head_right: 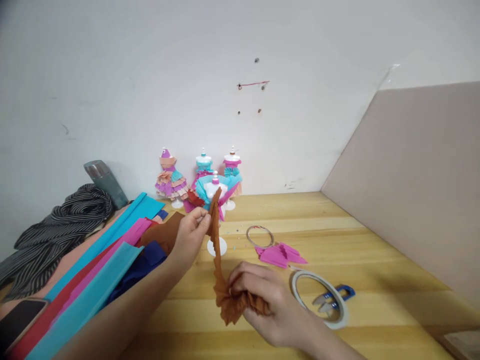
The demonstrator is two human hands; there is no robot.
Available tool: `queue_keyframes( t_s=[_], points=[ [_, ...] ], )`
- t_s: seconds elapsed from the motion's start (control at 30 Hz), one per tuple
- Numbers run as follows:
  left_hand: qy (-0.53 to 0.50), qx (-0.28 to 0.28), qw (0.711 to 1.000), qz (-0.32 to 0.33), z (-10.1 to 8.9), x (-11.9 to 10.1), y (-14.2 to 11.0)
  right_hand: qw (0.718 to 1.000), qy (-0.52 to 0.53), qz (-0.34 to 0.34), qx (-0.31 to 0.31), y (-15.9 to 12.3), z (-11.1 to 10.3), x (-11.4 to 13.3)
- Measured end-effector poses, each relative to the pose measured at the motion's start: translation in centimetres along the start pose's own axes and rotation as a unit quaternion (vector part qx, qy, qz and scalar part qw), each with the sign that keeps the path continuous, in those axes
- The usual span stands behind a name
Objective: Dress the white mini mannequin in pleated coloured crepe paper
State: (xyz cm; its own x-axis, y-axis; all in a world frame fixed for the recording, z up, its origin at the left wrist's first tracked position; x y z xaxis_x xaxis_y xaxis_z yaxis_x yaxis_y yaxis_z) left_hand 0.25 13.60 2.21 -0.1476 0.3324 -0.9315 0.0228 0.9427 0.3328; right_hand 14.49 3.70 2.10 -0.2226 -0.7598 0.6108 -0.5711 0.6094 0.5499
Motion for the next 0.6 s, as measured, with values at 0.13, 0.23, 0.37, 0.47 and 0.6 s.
queue_keyframes(
  t_s=[0.13,0.23,0.37,0.47,0.6],
  points=[
    [-0.018,-0.024,1.0,0.002,-0.4,-0.2,-0.1,1.0,-0.021,-0.012,0.02,-0.2,0.1,0.6],
    [-0.015,-0.052,0.998,0.009,-1.1,-0.2,-0.3,1.0,-0.013,-0.004,0.012,-0.1,-0.1,0.4],
    [-0.046,-0.071,0.996,-0.005,-1.3,0.6,-0.7,0.998,-0.002,0.03,-0.049,0.0,-1.3,-0.7],
    [-0.066,-0.08,0.995,-0.014,-1.3,1.0,-1.1,0.996,-0.006,0.065,-0.066,-0.1,-2.1,-1.5],
    [-0.039,-0.081,0.996,-0.015,-1.5,1.2,-2.1,0.996,0.005,0.086,0.032,-0.5,-1.3,-1.8]
  ],
)
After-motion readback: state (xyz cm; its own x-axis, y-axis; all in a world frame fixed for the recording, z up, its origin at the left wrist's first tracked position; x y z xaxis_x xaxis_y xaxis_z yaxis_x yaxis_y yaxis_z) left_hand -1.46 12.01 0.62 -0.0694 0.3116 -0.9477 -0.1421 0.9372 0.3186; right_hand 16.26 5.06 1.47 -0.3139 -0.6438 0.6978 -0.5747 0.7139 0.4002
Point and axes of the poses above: each hand's wrist, its own y-axis towards the middle knuckle, its own z-axis out of the palm, x = y × z, the point moved 7 cm from there along y, towards the middle knuckle
